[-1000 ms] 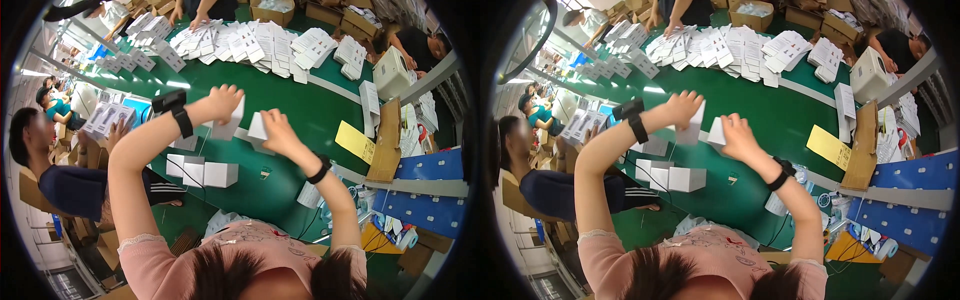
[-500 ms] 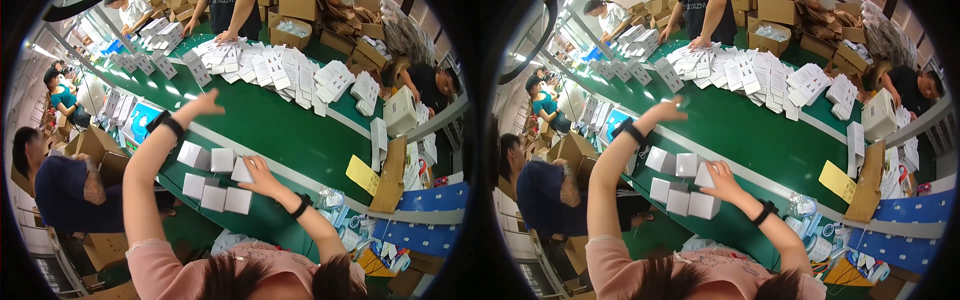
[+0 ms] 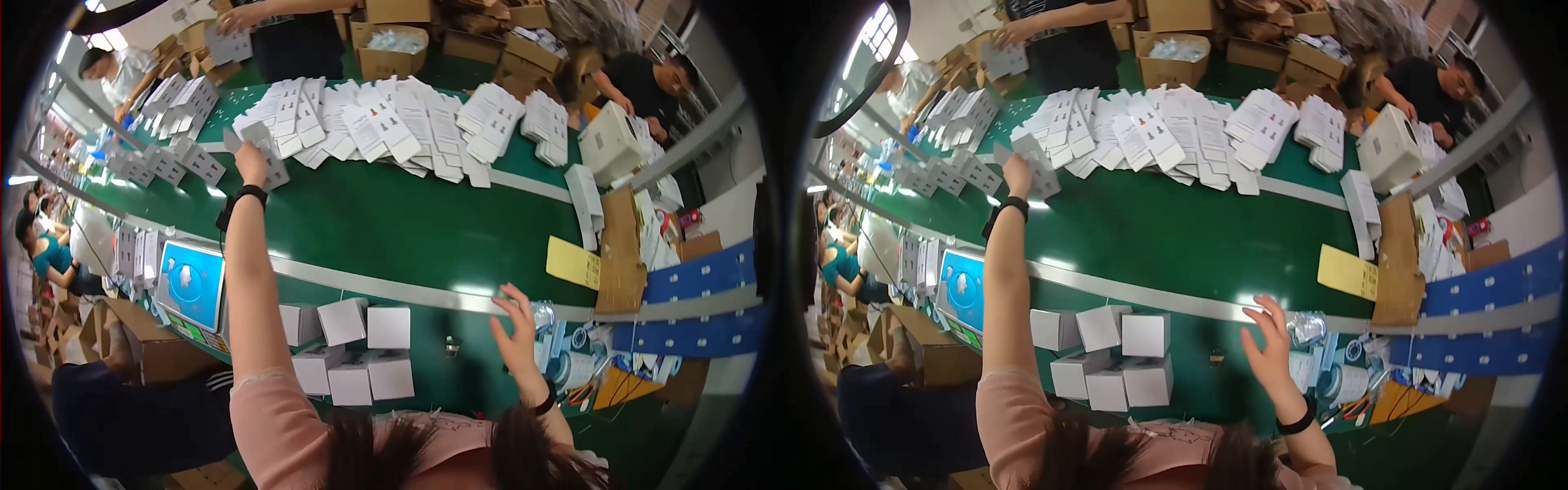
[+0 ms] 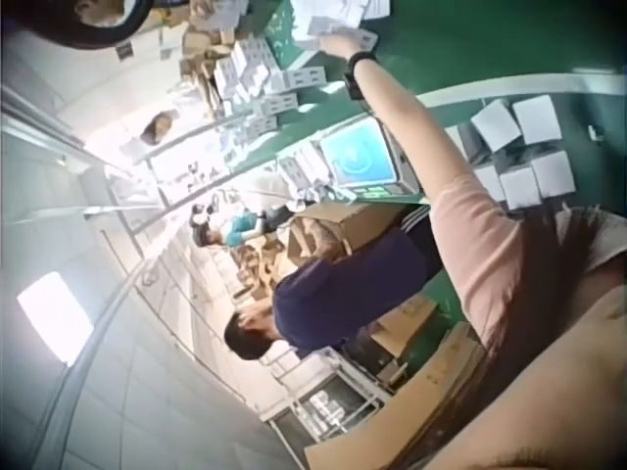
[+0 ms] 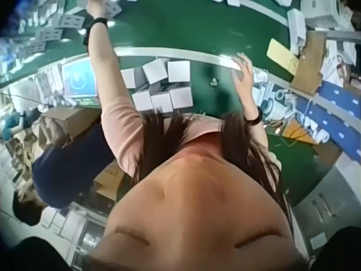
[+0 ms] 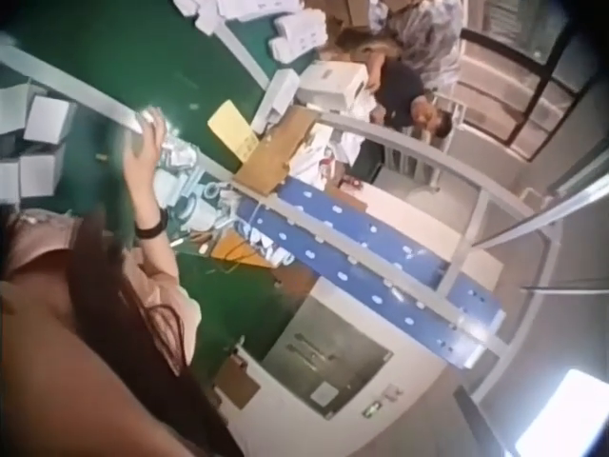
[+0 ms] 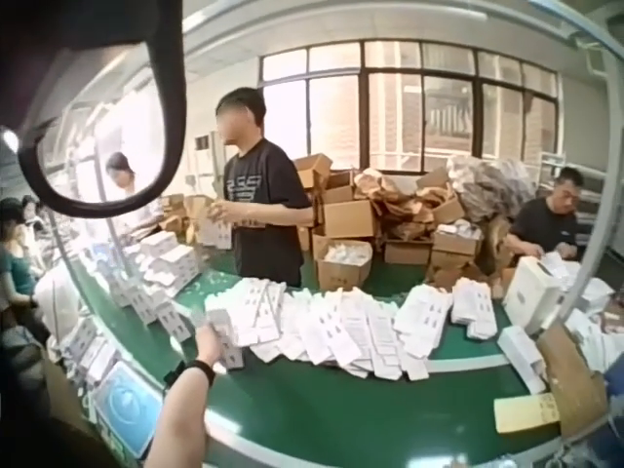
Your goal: The person picks up a box, inserts a plastic-wrapped device, and folds the flaps to close it. They then set the box on the table and repeat the process with several more boxes and devices.
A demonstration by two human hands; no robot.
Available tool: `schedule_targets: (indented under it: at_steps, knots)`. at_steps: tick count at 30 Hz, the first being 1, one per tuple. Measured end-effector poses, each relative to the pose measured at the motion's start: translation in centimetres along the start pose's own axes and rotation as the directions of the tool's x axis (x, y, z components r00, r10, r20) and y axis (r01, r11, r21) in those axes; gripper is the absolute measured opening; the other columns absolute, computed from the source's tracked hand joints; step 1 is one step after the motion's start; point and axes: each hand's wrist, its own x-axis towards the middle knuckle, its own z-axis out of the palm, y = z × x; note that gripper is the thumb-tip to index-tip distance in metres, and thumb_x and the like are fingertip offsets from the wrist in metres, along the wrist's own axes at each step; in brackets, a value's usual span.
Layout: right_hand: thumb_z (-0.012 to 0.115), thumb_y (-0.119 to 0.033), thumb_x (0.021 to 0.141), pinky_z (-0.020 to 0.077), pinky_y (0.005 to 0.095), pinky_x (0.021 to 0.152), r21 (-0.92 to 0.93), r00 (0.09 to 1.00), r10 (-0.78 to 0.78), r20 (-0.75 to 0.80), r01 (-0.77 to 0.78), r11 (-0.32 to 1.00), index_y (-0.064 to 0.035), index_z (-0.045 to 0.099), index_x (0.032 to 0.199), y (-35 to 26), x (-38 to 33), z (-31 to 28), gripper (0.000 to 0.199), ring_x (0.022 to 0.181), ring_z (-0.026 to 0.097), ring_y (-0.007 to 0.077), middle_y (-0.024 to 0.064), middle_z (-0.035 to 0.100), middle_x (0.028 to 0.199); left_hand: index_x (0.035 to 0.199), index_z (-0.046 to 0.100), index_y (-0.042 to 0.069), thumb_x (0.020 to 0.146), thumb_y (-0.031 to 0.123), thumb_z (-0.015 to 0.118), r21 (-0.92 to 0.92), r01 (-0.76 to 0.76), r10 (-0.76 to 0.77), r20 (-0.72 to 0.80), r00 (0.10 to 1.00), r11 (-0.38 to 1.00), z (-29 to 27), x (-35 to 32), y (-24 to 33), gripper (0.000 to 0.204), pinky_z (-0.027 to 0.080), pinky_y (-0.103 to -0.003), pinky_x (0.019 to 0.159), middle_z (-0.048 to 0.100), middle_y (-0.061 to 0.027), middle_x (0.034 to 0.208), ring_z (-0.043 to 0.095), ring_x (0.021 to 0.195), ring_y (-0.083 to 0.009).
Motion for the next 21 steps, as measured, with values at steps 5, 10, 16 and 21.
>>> schedule_targets:
  at_steps: [5,10,16,21]
  knots:
    - [0.060,-0.001,0.074,0.0336,0.0378,0.100,0.152,0.998,-0.057,-0.039,0.062,0.986,-0.0010,0.057,0.110,-1.7,-0.5,-3.1,0.037,0.122,0.041,0.0291,0.0126,0.047,0.124,0.078,0.053,0.000,0.080,0.007,0.056,-0.166,-0.346,0.369,0.129,0.921,0.923,-9.3,-2.9,7.5,0.008,0.043,-0.046,0.057,0.060,-0.0203,0.071,0.058,0.067,-0.0382]
    - [0.068,-0.007,0.072,0.0334,0.0376,0.101,0.366,0.997,0.025,-0.070,0.002,0.931,-0.0028,0.045,0.125,-1.5,-2.7,-5.7,0.057,0.125,0.039,0.0266,0.0125,0.039,0.133,0.078,0.051,-0.001,0.082,0.006,0.058,-0.484,-0.225,0.458,0.442,0.771,0.846,-26.1,-13.0,21.5,0.011,0.043,-0.024,0.049,0.054,-0.0081,0.060,0.053,0.051,-0.0103]
    - [0.077,-0.010,0.066,0.0376,0.0354,0.098,0.622,0.991,-0.087,-0.105,0.134,0.771,-0.0034,0.037,0.132,-1.5,-6.6,-5.1,0.077,0.122,0.042,0.0212,0.0110,0.040,0.135,0.079,0.049,-0.001,0.081,0.002,0.058,-0.751,-0.125,0.653,0.463,0.600,0.648,-34.2,-28.8,27.8,0.010,0.043,-0.024,0.052,0.052,-0.0073,0.065,0.052,0.055,-0.0107]
    - [0.080,-0.011,0.062,0.0347,0.0368,0.100,0.535,0.909,0.137,0.393,-0.347,0.771,-0.0030,0.031,0.135,5.7,-12.8,-3.6,0.088,0.120,0.043,0.0209,0.0125,0.043,0.131,0.083,0.050,0.003,0.079,0.003,0.060,-0.781,-0.121,0.705,0.472,0.529,0.613,-28.9,-40.3,28.8,0.010,0.044,-0.033,0.067,0.053,-0.0109,0.083,0.055,0.076,-0.0244]
